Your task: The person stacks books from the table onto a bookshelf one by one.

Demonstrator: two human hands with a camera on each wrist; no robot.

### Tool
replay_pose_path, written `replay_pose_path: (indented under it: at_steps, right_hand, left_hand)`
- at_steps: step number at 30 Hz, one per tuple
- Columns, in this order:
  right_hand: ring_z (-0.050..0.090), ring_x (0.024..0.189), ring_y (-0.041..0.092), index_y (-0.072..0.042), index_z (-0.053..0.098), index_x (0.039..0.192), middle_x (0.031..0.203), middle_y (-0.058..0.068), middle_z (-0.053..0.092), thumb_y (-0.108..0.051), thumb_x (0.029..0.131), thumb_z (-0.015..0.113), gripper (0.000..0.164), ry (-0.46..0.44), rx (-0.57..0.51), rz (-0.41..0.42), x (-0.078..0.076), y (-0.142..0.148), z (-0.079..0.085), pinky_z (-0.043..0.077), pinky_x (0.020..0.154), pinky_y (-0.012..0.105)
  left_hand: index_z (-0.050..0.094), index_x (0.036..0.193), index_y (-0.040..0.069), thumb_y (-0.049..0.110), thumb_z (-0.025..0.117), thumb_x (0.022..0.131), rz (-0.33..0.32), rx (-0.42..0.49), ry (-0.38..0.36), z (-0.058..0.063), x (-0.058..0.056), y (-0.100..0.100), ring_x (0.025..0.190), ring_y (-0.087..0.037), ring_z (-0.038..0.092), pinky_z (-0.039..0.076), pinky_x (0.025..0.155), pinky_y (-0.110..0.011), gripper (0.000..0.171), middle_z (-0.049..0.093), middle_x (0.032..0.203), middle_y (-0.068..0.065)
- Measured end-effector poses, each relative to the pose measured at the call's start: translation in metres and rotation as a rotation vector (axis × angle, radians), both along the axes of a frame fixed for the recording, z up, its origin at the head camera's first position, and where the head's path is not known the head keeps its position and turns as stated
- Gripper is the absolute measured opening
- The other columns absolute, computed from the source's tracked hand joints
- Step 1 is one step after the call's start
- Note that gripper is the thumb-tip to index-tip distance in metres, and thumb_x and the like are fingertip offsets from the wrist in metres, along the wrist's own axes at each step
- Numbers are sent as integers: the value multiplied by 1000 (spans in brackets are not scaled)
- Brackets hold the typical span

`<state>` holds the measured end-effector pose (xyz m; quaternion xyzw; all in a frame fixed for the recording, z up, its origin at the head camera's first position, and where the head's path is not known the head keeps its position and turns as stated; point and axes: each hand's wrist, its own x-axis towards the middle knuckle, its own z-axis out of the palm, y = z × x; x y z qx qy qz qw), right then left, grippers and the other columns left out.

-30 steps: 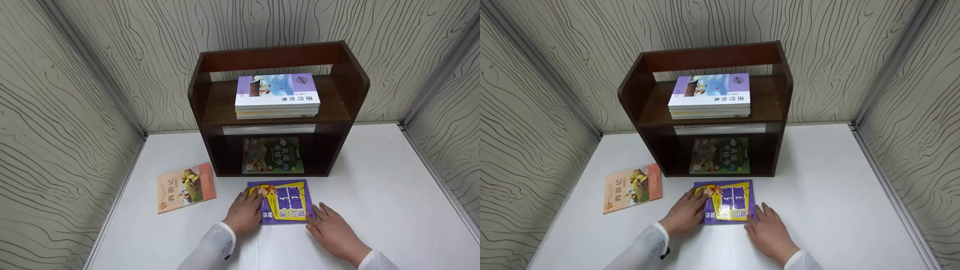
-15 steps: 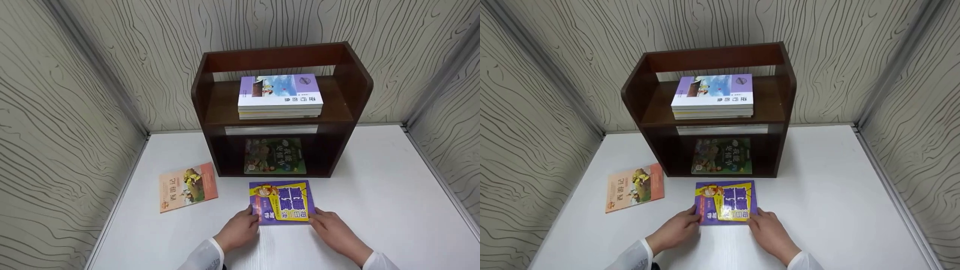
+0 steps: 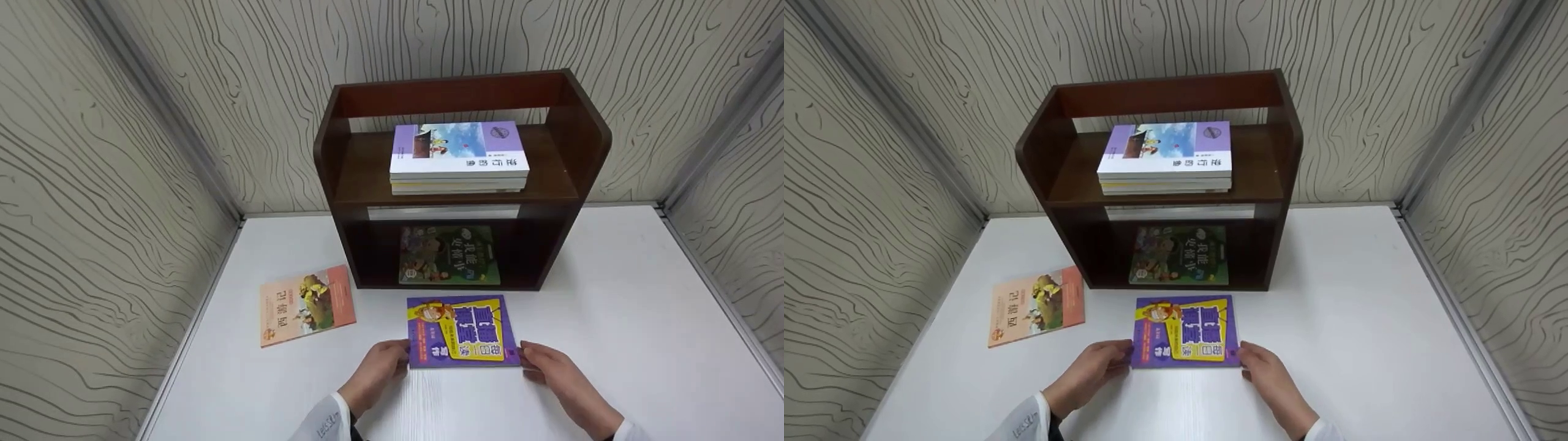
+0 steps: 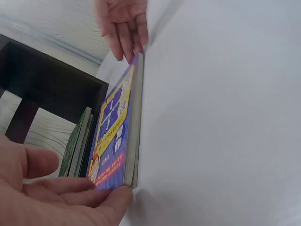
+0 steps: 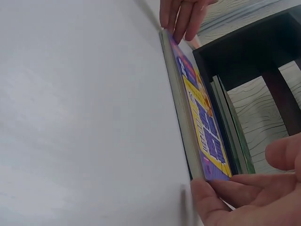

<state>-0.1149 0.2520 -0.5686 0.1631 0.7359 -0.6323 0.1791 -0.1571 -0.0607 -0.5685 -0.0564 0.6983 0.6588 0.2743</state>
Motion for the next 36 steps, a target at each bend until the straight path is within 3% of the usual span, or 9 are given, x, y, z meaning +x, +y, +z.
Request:
replay_pose_path:
  at_steps: [6, 15, 19, 28, 31, 36]
  right_hand:
    - [46, 116, 34, 11, 30, 133, 129, 28, 42, -17, 96, 40, 48, -59, -196, -117, -3, 2, 1, 38, 97, 44]
    - [44, 117, 37, 12, 23, 136, 134, 32, 33, -16, 97, 35, 49, -57, -336, -175, -3, 0, 3, 38, 96, 45]
    - [50, 111, 33, 10, 22, 138, 134, 29, 33, -15, 97, 37, 50, -79, -332, -192, -5, -2, -3, 42, 92, 43]
    - [56, 96, 27, 9, 35, 133, 114, 19, 56, -8, 93, 48, 45, -59, -249, -205, -13, -9, -17, 48, 83, 39]
    - [58, 95, 27, 8, 37, 132, 115, 19, 56, -7, 93, 49, 44, -38, -232, -216, -15, -10, -18, 49, 83, 39]
    - [58, 94, 25, 7, 37, 133, 117, 19, 54, -6, 93, 47, 43, -27, -208, -230, -12, -10, -15, 49, 82, 39]
  left_hand:
    - [34, 129, -18, 12, 45, 88, 117, 94, -28, -7, -2, -3, 106, -29, 55, 43, 92, -41, 52, 54, 117, -22]
    - [34, 129, -16, 9, 51, 89, 190, 144, -44, -19, -8, -3, 99, -25, 58, 47, 87, -37, 50, 57, 112, -20]
    - [34, 130, -16, 6, 52, 89, 186, 158, -55, -22, -10, -1, 96, -23, 60, 50, 82, -33, 50, 57, 113, -20]
    - [45, 127, -10, 2, 59, 84, 141, 114, -30, -27, -15, 7, 89, -19, 62, 52, 76, -34, 47, 63, 103, -12]
    - [44, 127, -8, -2, 59, 83, 149, 126, -39, -27, -14, 7, 89, -20, 62, 52, 75, -35, 47, 63, 102, -11]
    - [43, 128, -9, -3, 57, 83, 152, 129, 4, -22, -9, 6, 90, -21, 62, 52, 76, -35, 48, 62, 103, -12]
